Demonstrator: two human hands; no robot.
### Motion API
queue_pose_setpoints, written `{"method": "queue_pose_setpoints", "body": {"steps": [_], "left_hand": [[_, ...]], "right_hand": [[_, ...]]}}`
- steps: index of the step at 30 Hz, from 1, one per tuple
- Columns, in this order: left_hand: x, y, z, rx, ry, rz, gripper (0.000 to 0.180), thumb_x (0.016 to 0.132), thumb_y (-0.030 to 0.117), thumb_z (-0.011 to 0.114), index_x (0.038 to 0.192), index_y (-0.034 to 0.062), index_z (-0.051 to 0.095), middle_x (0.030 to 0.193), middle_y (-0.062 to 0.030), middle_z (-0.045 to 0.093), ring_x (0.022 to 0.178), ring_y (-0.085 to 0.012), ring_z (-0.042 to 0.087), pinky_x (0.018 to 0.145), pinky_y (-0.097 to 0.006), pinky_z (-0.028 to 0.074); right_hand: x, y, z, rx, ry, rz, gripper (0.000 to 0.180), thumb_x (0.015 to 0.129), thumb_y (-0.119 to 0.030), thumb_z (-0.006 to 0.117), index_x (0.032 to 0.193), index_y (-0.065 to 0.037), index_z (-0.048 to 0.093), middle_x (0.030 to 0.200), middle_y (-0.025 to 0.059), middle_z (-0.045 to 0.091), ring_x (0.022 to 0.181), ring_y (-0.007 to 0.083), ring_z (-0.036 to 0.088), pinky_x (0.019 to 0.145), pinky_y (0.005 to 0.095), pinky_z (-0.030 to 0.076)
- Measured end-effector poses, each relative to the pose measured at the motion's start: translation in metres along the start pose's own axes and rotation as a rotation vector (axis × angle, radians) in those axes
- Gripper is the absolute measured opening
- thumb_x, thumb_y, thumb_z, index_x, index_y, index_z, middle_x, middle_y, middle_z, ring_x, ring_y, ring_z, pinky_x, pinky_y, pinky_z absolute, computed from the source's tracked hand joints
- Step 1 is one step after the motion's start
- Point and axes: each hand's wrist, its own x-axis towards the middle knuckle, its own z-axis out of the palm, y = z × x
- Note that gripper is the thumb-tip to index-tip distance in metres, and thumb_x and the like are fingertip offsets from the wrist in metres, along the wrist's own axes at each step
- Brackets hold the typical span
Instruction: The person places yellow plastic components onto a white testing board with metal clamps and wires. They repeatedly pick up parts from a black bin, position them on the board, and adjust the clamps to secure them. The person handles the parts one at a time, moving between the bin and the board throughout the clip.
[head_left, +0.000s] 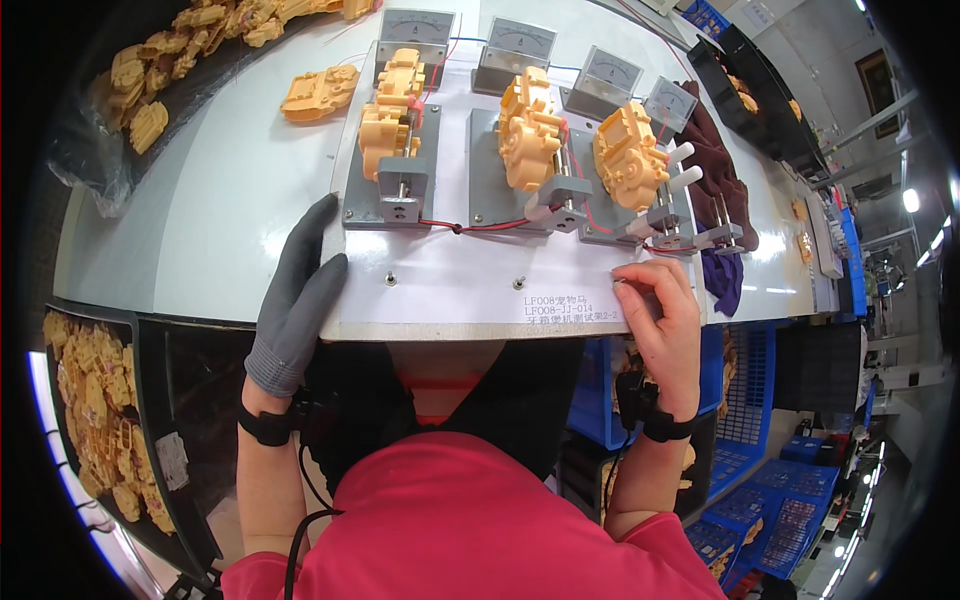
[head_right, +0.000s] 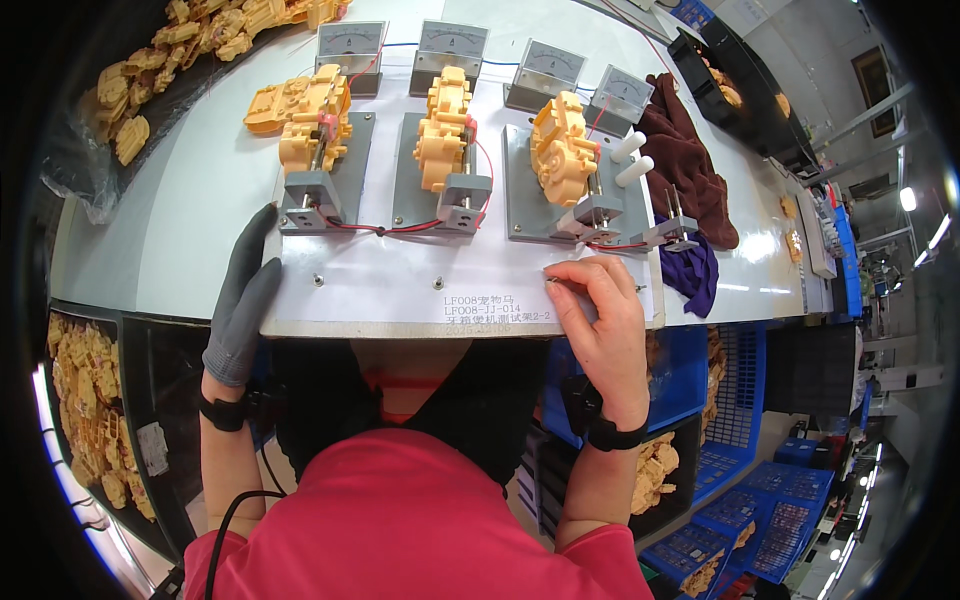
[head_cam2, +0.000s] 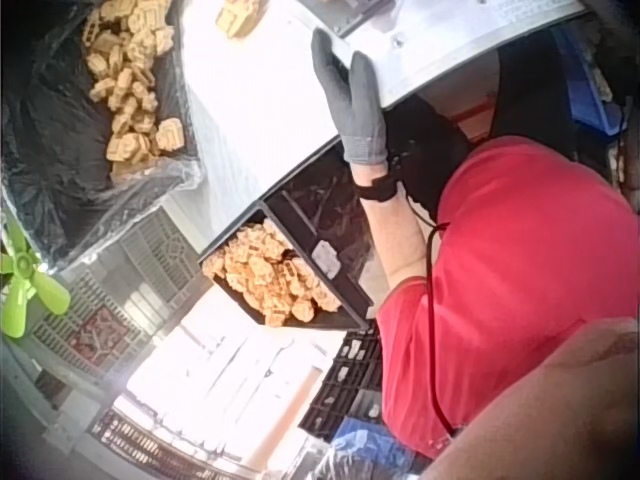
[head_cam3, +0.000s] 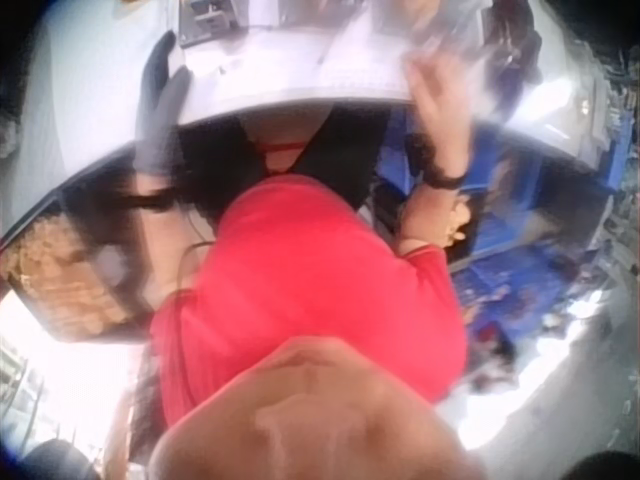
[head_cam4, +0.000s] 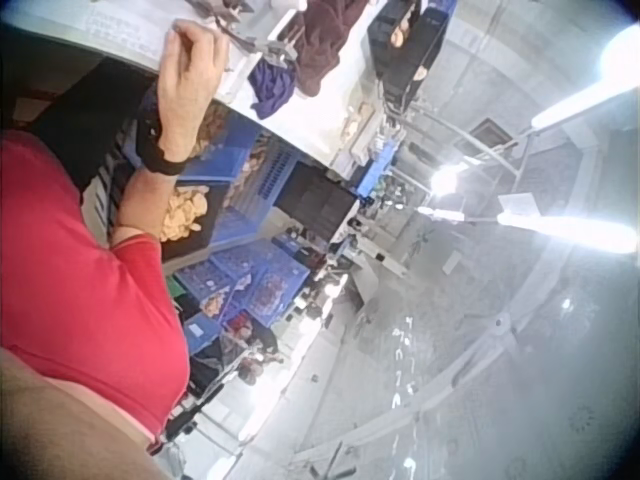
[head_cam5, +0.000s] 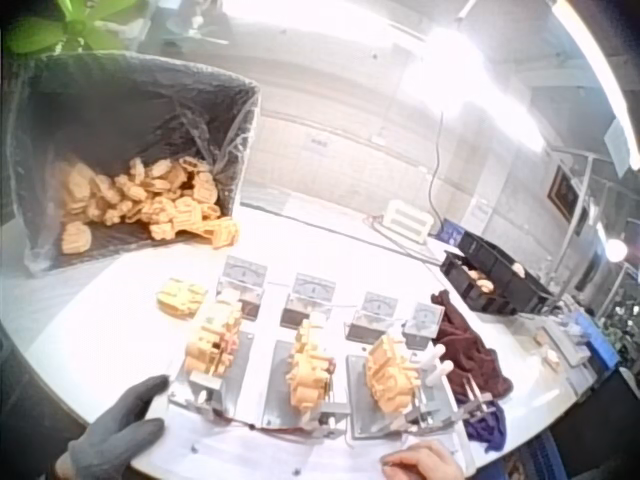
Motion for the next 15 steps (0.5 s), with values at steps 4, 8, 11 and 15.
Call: {"method": "queue_pose_setpoints", "body": {"steps": [4, 8, 11, 15], "left_hand": [[-0.0003, -0.0009, 0.0001, -0.008, 0.001, 0.003, 0.066, 0.093, 0.02, 0.053, 0.15, -0.0047, 0.032, 0.154, -0.022, 0.035, 0.148, -0.0306, 0.026, 0.121, -0.038, 0.018], [-0.0012, 0.0004, 0.0007, -0.015, 0.005, 0.01, 0.066, 0.093, 0.02, 0.054, 0.15, -0.005, 0.032, 0.154, -0.0221, 0.035, 0.148, -0.0305, 0.026, 0.12, -0.038, 0.018], [-0.0008, -0.0014, 0.0005, -0.024, 0.008, 0.01, 0.066, 0.093, 0.02, 0.054, 0.15, -0.0051, 0.032, 0.154, -0.022, 0.035, 0.148, -0.0304, 0.026, 0.12, -0.038, 0.018], [-0.0001, -0.0018, 0.0003, -0.013, 0.005, 0.016, 0.065, 0.093, 0.019, 0.054, 0.15, -0.005, 0.032, 0.154, -0.0218, 0.035, 0.148, -0.0302, 0.026, 0.12, -0.038, 0.018]], "right_hand": [[-0.0004, 0.0004, 0.0007, 0.003, 0.004, 0.002, 0.011, 0.088, -0.002, 0.068, 0.099, 0.0, 0.068, 0.096, 0.0108, 0.061, 0.088, 0.0235, 0.063, 0.079, 0.0315, 0.051], [-0.0008, 0.0017, 0.0009, 0.001, 0.01, -0.01, 0.011, 0.088, -0.002, 0.068, 0.099, 0.0, 0.067, 0.096, 0.0106, 0.061, 0.087, 0.0234, 0.063, 0.078, 0.0314, 0.051], [-0.0005, 0.0024, 0.0017, -0.008, 0.016, -0.021, 0.011, 0.088, -0.002, 0.068, 0.099, 0.0, 0.068, 0.096, 0.0107, 0.061, 0.087, 0.0233, 0.063, 0.078, 0.0314, 0.051], [-0.0002, 0.0003, 0.0016, -0.002, 0.014, -0.004, 0.011, 0.087, -0.002, 0.068, 0.099, 0.0, 0.068, 0.095, 0.0107, 0.061, 0.086, 0.0234, 0.063, 0.077, 0.0314, 0.051]]}}
